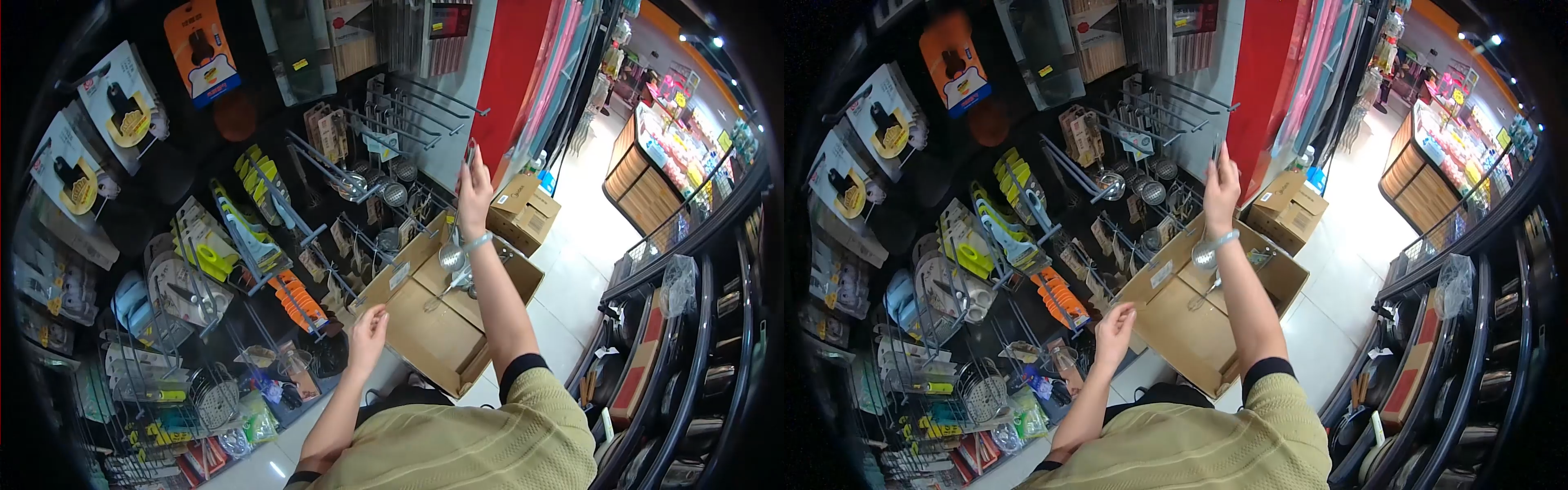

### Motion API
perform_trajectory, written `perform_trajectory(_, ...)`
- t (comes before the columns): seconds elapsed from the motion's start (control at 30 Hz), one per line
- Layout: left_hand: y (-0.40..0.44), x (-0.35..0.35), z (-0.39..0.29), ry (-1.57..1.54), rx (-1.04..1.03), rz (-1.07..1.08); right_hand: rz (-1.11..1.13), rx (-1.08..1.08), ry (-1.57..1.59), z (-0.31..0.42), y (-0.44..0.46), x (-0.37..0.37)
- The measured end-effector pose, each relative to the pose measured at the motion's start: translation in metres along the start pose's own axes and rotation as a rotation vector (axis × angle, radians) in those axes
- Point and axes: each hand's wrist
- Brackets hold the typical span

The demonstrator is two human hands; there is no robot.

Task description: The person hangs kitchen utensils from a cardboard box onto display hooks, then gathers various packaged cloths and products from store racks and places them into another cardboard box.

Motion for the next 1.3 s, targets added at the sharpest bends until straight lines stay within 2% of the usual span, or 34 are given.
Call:
perform_trajectory(0.17,0.000,0.004,0.015,0.044,0.018,0.018,-0.058,-0.011,0.058,-0.034,0.049,-0.029)
perform_trajectory(0.27,-0.004,0.008,0.013,0.080,0.075,0.050,-0.075,0.033,-0.045,-0.054,0.060,-0.036)
perform_trajectory(0.53,-0.016,0.008,0.045,0.062,0.162,0.062,-0.064,-0.101,0.130,-0.088,0.063,-0.066)
perform_trajectory(0.63,-0.019,0.011,0.042,0.114,0.172,0.062,-0.045,-0.020,-0.102,-0.100,0.065,-0.083)
perform_trajectory(0.77,-0.026,0.014,0.042,0.114,0.229,0.065,-0.018,-0.197,0.084,-0.097,0.064,-0.110)
perform_trajectory(0.87,-0.032,0.019,0.051,0.148,0.203,0.074,-0.005,-0.157,0.196,-0.135,0.074,-0.135)
perform_trajectory(1.03,-0.037,0.026,0.061,0.149,0.263,0.012,0.020,0.068,0.012,-0.176,0.093,-0.160)
perform_trajectory(1.13,-0.038,0.029,0.067,0.144,0.302,0.003,0.009,0.009,-0.029,-0.166,0.087,-0.160)
perform_trajectory(1.17,-0.038,0.029,0.071,0.147,0.307,0.003,0.136,-0.068,0.016,-0.157,0.087,-0.154)
perform_trajectory(1.27,-0.041,0.028,0.089,0.207,0.274,0.032,0.269,-0.225,0.227,-0.125,0.077,-0.116)
perform_trajectory(1.3,-0.042,0.027,0.089,0.198,0.291,0.055,0.391,-0.185,0.103,-0.135,0.090,-0.100)
Point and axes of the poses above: each hand's wrist, its own y-axis towards the middle knuckle, its own x-axis out of the back of the hand, z = x × y, and after that the axes turned 15 degrees about -z, right-handed
